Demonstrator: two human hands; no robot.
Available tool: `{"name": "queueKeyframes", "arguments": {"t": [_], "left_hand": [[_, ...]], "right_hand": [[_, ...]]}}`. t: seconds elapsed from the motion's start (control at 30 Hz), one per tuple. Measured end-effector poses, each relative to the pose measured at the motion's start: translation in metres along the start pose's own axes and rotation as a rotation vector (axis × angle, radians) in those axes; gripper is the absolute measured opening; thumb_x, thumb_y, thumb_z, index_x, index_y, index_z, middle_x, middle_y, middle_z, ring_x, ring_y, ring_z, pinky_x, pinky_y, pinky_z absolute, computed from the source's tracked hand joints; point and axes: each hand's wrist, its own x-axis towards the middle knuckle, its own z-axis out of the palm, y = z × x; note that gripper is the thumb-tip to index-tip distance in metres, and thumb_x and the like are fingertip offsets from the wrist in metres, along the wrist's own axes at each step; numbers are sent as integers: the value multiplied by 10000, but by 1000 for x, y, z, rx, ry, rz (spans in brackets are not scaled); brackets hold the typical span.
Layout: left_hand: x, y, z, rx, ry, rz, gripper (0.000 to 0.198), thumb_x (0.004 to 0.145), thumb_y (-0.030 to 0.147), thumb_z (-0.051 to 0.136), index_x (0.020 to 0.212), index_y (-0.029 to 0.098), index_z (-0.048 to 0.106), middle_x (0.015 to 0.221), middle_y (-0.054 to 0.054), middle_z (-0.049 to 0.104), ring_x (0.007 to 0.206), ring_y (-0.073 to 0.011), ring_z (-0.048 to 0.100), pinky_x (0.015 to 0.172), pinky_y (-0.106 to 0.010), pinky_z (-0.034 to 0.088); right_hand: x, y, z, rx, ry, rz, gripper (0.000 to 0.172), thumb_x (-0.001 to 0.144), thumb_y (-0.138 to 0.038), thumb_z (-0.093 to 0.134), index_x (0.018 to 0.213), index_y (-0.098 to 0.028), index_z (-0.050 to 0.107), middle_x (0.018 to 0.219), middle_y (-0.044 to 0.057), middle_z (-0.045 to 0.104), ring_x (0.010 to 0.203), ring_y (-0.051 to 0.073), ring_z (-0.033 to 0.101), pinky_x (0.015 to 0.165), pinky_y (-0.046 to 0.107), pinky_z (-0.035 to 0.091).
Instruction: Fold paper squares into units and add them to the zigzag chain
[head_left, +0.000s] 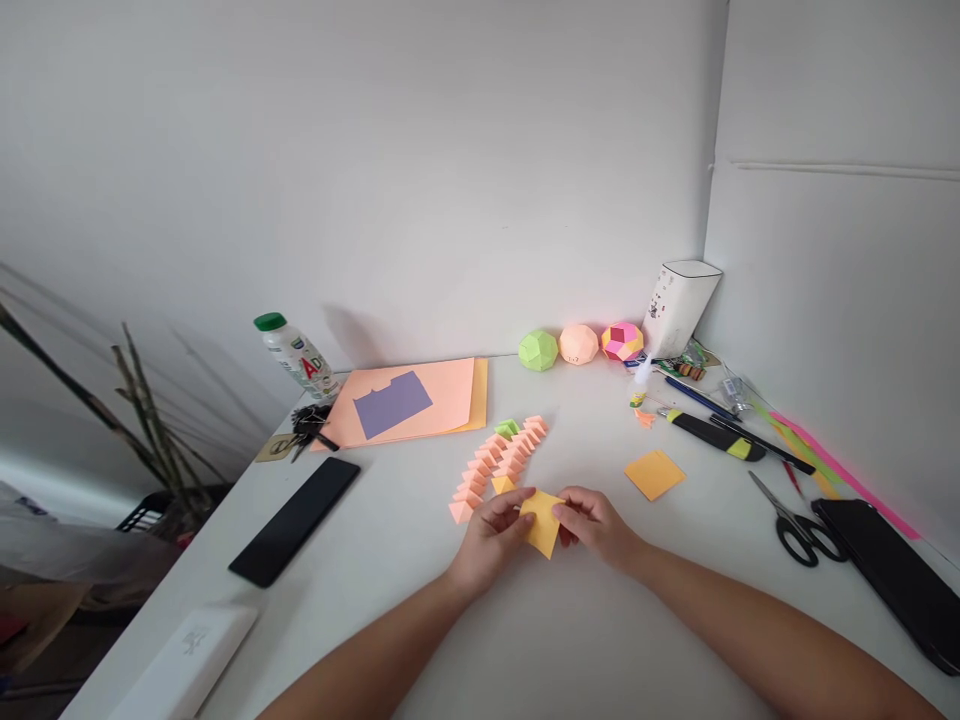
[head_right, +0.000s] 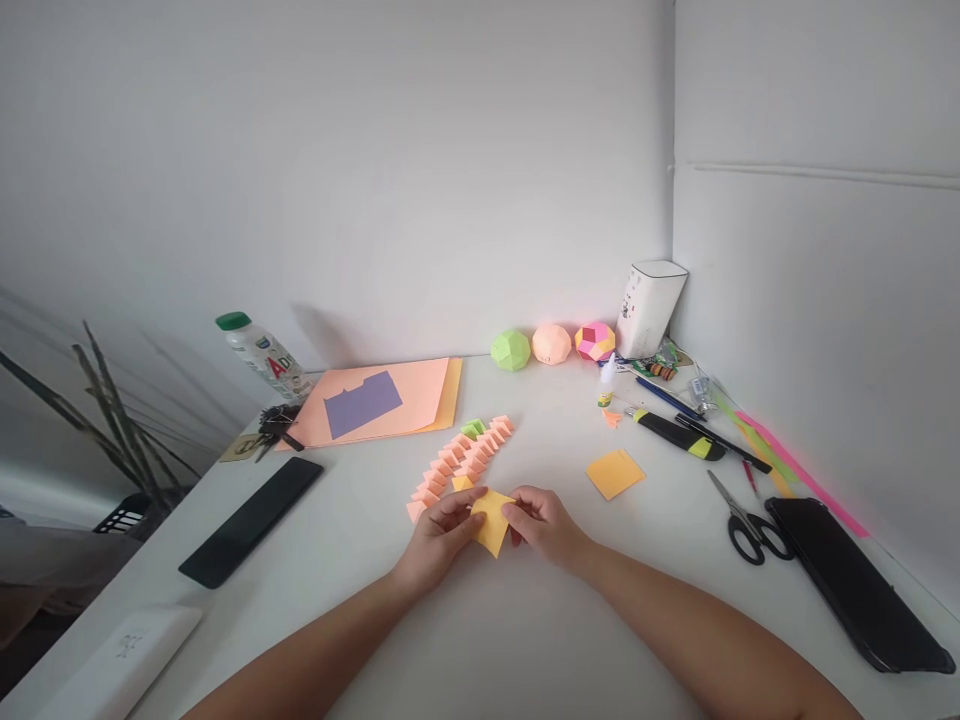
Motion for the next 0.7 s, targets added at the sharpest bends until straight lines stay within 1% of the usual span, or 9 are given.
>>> {"name": "queueKeyframes", "arguments": {"t": [0.17,0.27,0.33,0.53,0.7], "left_hand": [[-1,0,-1,-4,-65,15,281,754,293,665,1019,207,631,904,-44,691,791,-180,642,687,-315,516],[-1,2,1,-20,-103,26,247,767,272,655,1003,204,633,894,-43,688,778,-170,641,675,-305,513],[-1,3,2,-33,-125,30,223,777,267,646,991,203,636,892,-41,687,779,-168,642,676,-302,513],[0,4,2,-51,-155,13,228,799,286,622,1012,206,620,911,-49,689,813,-193,651,713,-335,513],[-1,0,1,-19,-143,2,255,792,295,630,1023,188,617,985,-75,676,876,-219,642,756,-358,505]], "right_hand": [[0,1,0,29,-2,-14,286,820,-430,544,704,-169,553,604,-22,524,561,121,510,548,246,419],[0,1,0,51,6,-4,257,813,-425,561,816,-170,591,652,-15,552,565,118,521,551,250,436],[0,1,1,62,11,9,266,807,-425,571,895,-175,596,671,-12,573,556,117,529,550,255,447],[2,3,-2,95,-9,2,281,810,-413,577,950,-170,594,659,-11,590,547,113,541,539,251,451],[2,4,-3,114,14,28,314,795,-399,603,1014,-175,577,693,-2,605,573,117,552,548,254,469]]}}
